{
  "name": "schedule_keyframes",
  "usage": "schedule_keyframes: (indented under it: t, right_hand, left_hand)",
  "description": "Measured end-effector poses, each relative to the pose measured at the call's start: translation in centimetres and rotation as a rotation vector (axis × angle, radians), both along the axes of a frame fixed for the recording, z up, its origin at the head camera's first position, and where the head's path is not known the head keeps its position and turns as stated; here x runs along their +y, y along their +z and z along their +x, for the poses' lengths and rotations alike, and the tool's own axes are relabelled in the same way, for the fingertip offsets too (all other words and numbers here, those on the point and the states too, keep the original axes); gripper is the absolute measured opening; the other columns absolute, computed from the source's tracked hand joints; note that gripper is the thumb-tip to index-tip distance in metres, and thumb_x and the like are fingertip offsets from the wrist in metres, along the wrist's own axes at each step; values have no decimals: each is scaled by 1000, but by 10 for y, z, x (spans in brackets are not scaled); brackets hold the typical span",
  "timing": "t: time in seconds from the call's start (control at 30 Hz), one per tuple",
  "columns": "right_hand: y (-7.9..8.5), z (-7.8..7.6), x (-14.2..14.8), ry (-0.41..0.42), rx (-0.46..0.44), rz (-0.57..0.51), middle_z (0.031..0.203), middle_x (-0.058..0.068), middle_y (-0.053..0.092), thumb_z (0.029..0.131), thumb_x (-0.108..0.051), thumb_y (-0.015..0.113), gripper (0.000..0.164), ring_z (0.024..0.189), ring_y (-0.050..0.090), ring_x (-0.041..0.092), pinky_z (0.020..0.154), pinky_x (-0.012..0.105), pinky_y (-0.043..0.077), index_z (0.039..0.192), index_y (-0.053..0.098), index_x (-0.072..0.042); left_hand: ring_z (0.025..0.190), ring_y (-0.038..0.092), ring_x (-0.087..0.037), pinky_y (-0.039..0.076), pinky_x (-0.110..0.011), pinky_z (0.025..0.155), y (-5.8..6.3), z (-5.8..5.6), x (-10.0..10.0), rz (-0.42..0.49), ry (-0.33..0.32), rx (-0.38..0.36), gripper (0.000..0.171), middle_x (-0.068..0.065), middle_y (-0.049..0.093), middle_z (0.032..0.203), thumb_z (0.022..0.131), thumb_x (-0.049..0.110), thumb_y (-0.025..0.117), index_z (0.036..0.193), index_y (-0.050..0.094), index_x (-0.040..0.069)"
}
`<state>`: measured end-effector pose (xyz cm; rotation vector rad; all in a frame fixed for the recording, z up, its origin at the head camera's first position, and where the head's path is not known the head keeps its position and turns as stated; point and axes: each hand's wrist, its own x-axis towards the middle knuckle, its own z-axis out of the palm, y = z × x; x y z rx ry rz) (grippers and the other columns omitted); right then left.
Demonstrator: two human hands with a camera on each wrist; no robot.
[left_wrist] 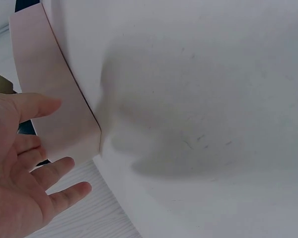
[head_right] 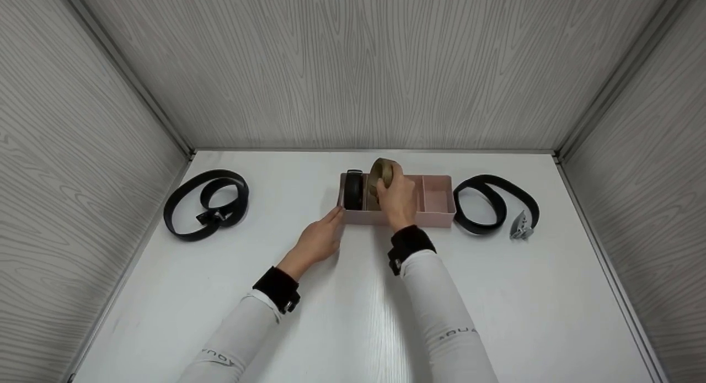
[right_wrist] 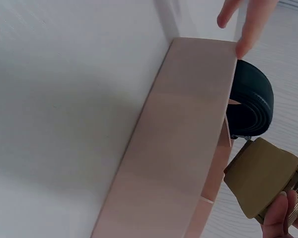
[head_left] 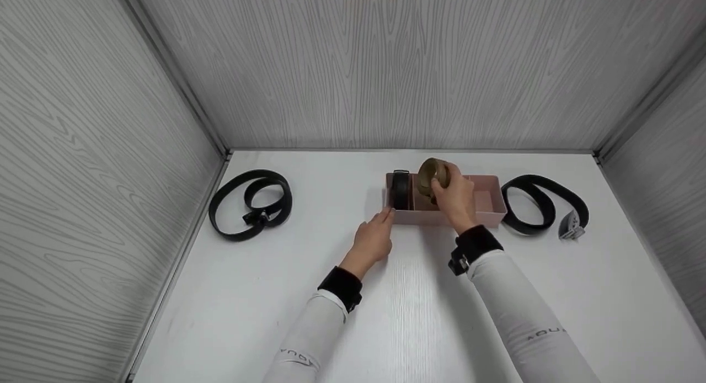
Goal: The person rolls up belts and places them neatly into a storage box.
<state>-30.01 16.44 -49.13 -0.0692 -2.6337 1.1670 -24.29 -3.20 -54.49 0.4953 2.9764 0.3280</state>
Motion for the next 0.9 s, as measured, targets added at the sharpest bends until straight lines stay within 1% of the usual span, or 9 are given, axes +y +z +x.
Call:
schedule_keyframes:
  t: [0.1,0.23,0.37,0.43,0.57,0.63,0.77,0.83,0.9]
  right_hand:
    - [-6,-3,-6,17,-32,24,123,27,61,95,-21,63,50,110,61,39,89,48,49,139,49,-4]
    - [-9,-6,-11,14,-80,45,122,28,61,95,-20,62,51,108,62,39,86,49,51,141,47,-4]
    - [-11,-7,-11,-1,-97,82,117,29,63,94,-18,62,49,102,64,39,80,49,52,138,49,-1]
    - [-13,-6,-11,9,-101,99,113,29,64,94,-17,62,48,98,65,38,77,48,53,137,50,1]
    - [-18,-8,-11,35,-110,110,109,28,66,94,-18,64,48,94,66,37,75,46,53,137,50,0]
    - [-20,-9,-11,58,-129,119,107,27,66,95,-19,64,47,93,66,36,75,46,53,136,51,0]
    - [-22,-13,-10,130,-238,186,106,26,65,97,-21,61,53,79,64,29,71,42,52,143,44,0]
    - [-22,-15,-9,173,-296,198,113,28,63,99,-22,59,57,66,58,23,66,38,50,147,38,0]
    - [-21,-17,-6,215,-324,179,125,29,58,99,-22,57,60,59,51,17,62,34,47,150,33,1]
  left_hand:
    - [136,41,-27,42,-48,101,1,0,0,1,2,-4,67,-7,30,158,92,6,59,153,31,6]
    - [135,43,-26,43,-47,99,1,0,0,-4,-3,3,67,-7,30,158,91,6,60,152,32,6]
    - [134,43,-26,45,-46,98,-1,0,0,-12,-3,6,68,-7,29,158,91,7,61,152,32,6]
    - [134,44,-25,46,-44,97,-1,1,0,-18,-2,2,69,-7,29,158,91,7,62,152,31,6]
    - [133,45,-24,48,-43,93,-1,0,1,-26,0,1,71,-6,29,158,90,7,62,153,30,6]
    - [132,46,-24,48,-43,93,-1,0,1,-28,0,-4,72,-5,28,159,90,6,62,154,29,7]
    - [132,46,-27,47,-45,95,-2,0,0,-20,-2,-17,73,-5,26,159,89,5,61,154,28,8]
    - [132,46,-27,47,-46,94,-2,0,-1,-19,-3,-14,73,-5,26,159,89,5,61,154,28,8]
    - [131,47,-27,48,-45,94,-1,0,-1,-21,1,-6,72,-5,27,159,89,5,61,154,29,8]
